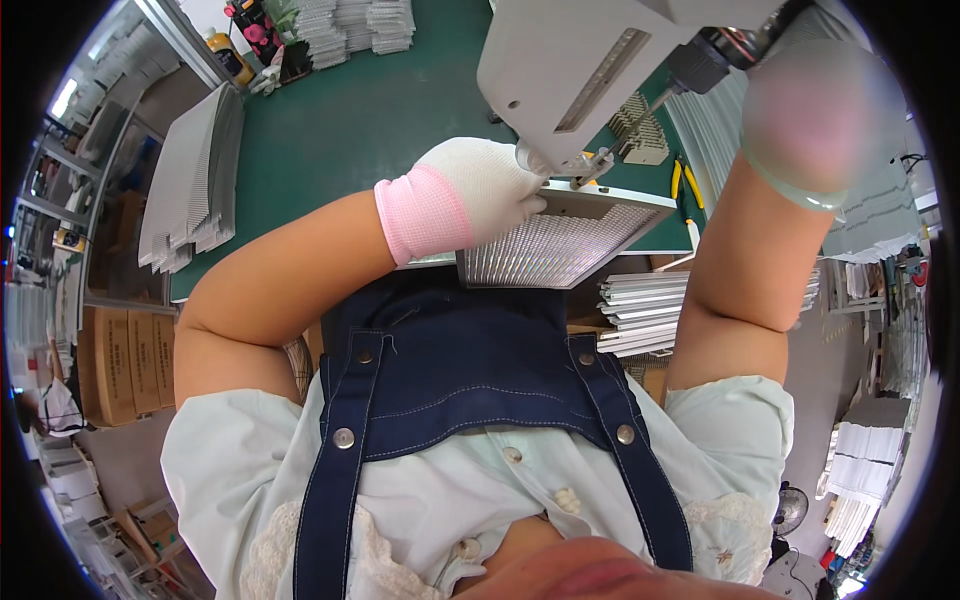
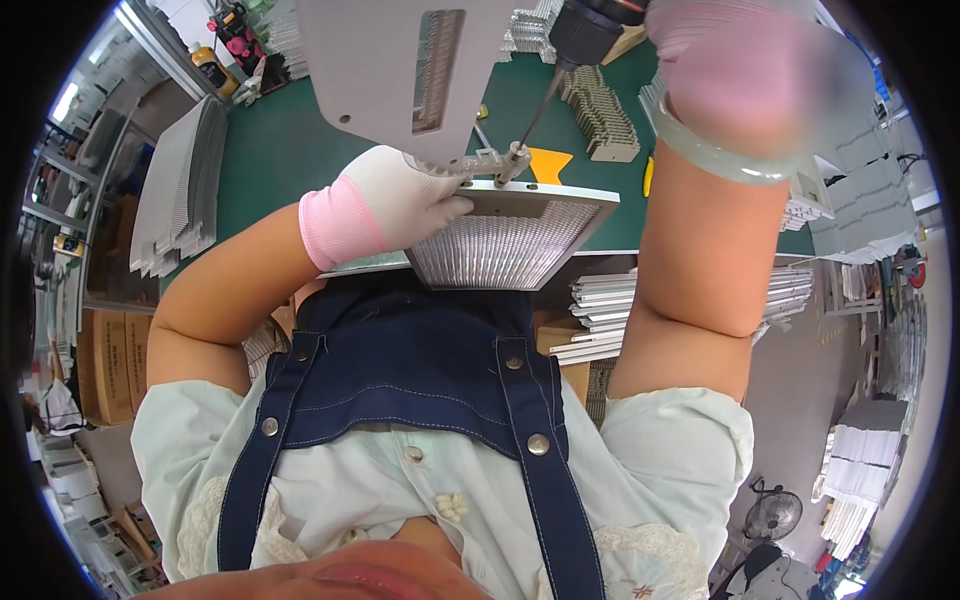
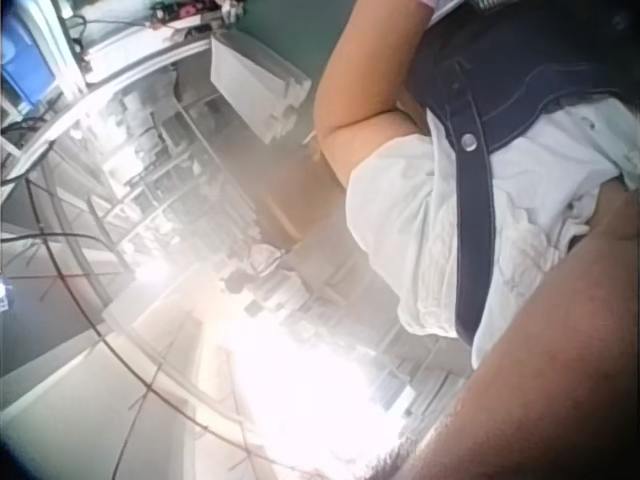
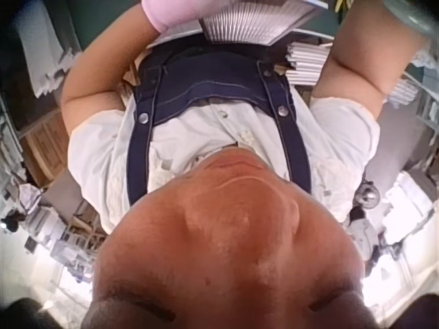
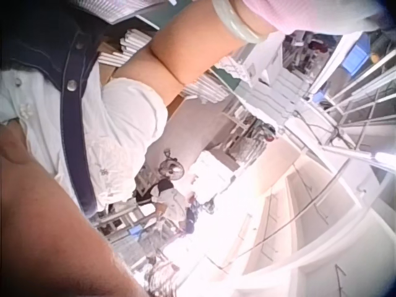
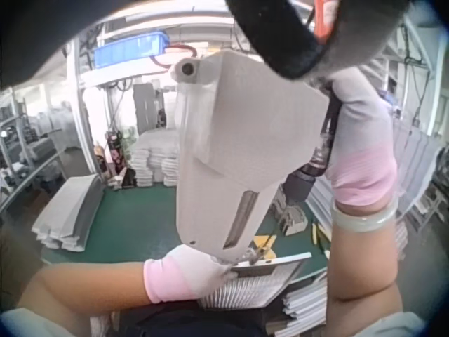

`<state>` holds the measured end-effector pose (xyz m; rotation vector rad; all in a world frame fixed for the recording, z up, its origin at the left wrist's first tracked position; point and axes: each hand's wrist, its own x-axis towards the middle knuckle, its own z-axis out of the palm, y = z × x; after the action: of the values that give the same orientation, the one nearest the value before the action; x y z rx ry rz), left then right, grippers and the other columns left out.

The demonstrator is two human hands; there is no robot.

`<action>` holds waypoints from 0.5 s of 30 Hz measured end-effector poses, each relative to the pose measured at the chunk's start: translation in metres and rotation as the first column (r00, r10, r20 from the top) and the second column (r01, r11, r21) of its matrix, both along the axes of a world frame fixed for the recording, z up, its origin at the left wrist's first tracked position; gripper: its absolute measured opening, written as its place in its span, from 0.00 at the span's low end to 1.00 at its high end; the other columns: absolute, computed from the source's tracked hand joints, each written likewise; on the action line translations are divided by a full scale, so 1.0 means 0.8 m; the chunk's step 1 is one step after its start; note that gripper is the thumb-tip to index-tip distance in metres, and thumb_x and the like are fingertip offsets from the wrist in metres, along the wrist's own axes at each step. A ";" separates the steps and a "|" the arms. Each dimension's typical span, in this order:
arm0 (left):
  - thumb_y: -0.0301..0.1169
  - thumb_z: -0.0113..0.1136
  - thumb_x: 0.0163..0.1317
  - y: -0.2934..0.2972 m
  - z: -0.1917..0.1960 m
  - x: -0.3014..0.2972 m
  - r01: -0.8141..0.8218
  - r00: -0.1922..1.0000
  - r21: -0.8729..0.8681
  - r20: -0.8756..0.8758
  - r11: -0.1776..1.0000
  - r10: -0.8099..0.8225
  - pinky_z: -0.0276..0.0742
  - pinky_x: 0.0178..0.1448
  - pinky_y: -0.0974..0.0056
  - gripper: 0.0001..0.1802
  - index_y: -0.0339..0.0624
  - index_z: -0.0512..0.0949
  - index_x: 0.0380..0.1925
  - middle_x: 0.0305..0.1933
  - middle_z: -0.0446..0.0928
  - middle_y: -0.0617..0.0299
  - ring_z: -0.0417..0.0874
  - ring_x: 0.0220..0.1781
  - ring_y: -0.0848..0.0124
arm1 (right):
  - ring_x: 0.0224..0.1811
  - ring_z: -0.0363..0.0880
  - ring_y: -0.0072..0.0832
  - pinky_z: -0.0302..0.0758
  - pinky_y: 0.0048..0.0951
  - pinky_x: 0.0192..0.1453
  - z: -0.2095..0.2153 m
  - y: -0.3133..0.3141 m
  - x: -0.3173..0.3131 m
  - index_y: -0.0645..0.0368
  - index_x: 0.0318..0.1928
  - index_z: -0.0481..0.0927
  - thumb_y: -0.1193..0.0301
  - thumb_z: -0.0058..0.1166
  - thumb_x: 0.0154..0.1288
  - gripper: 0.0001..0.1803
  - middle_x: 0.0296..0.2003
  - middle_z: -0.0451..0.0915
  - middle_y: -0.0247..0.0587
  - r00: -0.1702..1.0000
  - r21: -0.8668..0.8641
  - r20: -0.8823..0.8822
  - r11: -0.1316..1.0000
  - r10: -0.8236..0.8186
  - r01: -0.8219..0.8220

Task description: The person assembles air filters by placing a mesh sheet onto a workbench, positioning a metal frame over it, and securing the assembly with a handheld stapler. They handle the components one at a time, using a hammer to adjust the frame and a stapler to fasten the mesh to the frame edges.

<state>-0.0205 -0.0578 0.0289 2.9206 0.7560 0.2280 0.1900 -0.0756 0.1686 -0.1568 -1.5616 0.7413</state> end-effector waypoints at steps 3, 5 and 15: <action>0.40 0.59 0.64 0.001 0.003 0.002 -0.007 0.998 -0.019 -0.065 1.000 0.006 0.82 0.45 0.51 0.20 0.41 0.73 0.51 0.39 0.82 0.50 0.85 0.41 0.51 | 0.42 0.83 0.23 0.78 0.24 0.49 -0.007 0.005 -0.013 0.64 0.49 0.81 0.70 0.51 0.70 0.13 0.43 0.85 0.38 0.997 -0.130 0.016 0.989 0.071 -0.068; 0.41 0.59 0.64 0.007 -0.015 0.004 0.049 0.997 0.028 0.049 0.998 -0.051 0.82 0.46 0.51 0.23 0.45 0.71 0.56 0.39 0.82 0.50 0.84 0.42 0.51 | 0.42 0.83 0.20 0.77 0.22 0.48 -0.024 0.017 -0.032 0.65 0.50 0.81 0.71 0.52 0.70 0.13 0.42 0.85 0.38 0.998 -0.217 -0.035 0.975 0.050 -0.056; 0.42 0.59 0.63 0.014 -0.022 0.011 0.021 0.998 -0.083 0.062 0.996 -0.016 0.81 0.46 0.52 0.25 0.55 0.71 0.61 0.39 0.83 0.52 0.84 0.42 0.51 | 0.43 0.83 0.22 0.79 0.24 0.46 -0.056 0.055 -0.012 0.65 0.50 0.82 0.72 0.56 0.67 0.14 0.43 0.85 0.39 0.995 -0.375 -0.056 0.922 0.081 -0.096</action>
<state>-0.0116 -0.0468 0.0113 2.8268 0.7108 0.2756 0.1805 -0.0316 0.1238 -0.3548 -1.3812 1.1086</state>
